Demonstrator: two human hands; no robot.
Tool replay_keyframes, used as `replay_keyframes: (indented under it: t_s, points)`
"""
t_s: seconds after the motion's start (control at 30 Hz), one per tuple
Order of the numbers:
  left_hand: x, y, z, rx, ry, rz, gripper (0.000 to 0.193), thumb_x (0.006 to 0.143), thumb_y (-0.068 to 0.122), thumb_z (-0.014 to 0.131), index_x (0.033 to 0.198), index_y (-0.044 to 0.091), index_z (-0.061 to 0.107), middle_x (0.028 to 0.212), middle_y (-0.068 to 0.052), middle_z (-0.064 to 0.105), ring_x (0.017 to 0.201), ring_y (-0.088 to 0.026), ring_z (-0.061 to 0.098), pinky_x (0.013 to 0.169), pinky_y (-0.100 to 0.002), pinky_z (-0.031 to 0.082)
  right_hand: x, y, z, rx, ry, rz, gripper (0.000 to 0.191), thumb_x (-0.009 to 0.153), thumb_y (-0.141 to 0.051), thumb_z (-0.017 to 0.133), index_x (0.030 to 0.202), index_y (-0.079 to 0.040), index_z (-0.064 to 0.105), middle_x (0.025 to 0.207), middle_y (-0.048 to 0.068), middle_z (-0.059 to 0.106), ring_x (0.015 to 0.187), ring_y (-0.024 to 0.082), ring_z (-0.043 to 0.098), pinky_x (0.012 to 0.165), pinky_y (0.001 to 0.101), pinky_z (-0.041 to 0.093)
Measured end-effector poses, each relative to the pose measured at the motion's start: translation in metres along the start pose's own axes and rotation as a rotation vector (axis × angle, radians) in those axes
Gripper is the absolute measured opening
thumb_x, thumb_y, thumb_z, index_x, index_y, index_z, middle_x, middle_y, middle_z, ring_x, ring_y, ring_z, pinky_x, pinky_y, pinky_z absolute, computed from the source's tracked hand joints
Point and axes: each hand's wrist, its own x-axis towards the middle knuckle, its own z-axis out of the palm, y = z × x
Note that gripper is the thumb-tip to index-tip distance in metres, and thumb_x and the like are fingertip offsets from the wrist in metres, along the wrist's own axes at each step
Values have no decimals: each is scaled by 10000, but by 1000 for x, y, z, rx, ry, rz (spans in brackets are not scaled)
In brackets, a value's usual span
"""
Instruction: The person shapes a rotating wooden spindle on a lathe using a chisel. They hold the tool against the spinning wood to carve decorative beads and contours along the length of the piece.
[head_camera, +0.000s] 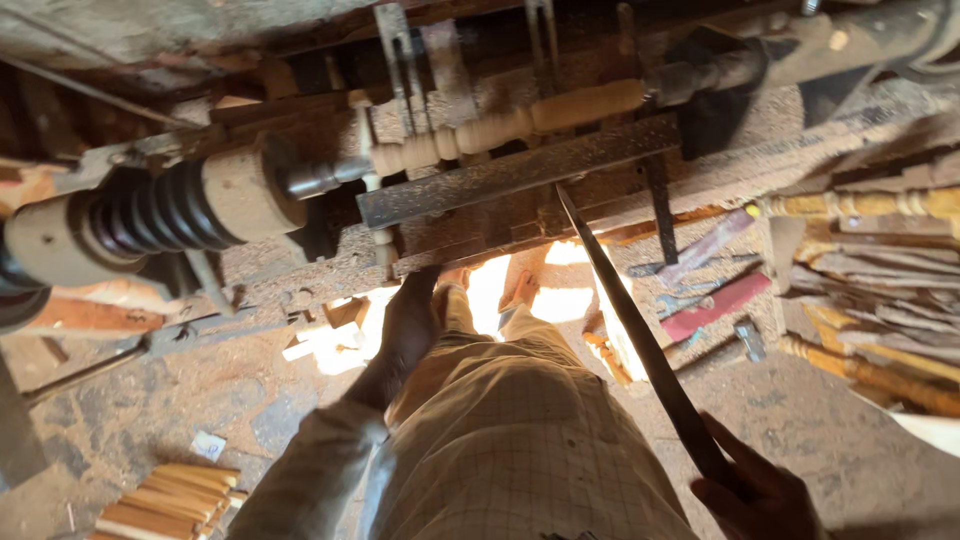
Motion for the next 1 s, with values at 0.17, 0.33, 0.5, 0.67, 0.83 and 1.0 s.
replay_keyframes:
  t_s: [0.17,0.33,0.5,0.67,0.83,1.0]
  points:
    - [21,74,-8,-147,-61,434,394,956,155,731,1327,58,638,1271,-157,672,1192,-319,650,973,-427,583,1,-46,44,-221,46,50,788,823,-79,833,1547,-180,540,560,65,624,422,120,494,372,326,439]
    - [79,121,6,-56,98,661,420,960,156,737,1364,74,653,1465,-136,604,1386,-308,550,1119,-413,524,2,-86,77,-321,99,34,700,834,-140,804,1487,-211,561,535,18,613,431,70,494,399,267,418]
    - [108,124,27,88,166,715,383,1015,166,717,1382,65,665,1457,-112,626,1434,-260,534,1194,-400,494,22,-98,67,-271,44,-33,694,812,-118,781,1466,-209,568,548,10,646,393,71,481,354,273,404]
    - [134,120,42,104,213,699,371,1009,280,734,1343,126,684,1400,-83,661,1372,-232,575,1191,-406,486,59,-120,25,-244,-98,-75,653,855,-173,739,1481,-197,555,509,10,606,342,80,443,304,282,384]
    - [141,124,45,70,225,595,404,970,338,764,1317,144,688,1396,-55,668,1361,-224,586,1159,-397,481,83,-162,-9,-332,-216,-123,664,862,-206,727,1499,-206,540,478,2,501,329,87,395,304,286,354]
    - [139,128,47,99,249,522,424,962,333,760,1335,146,689,1408,-37,665,1386,-215,570,1193,-399,456,92,-188,-20,-363,-241,-125,666,853,-192,739,1491,-191,549,463,21,477,326,107,379,304,307,322]
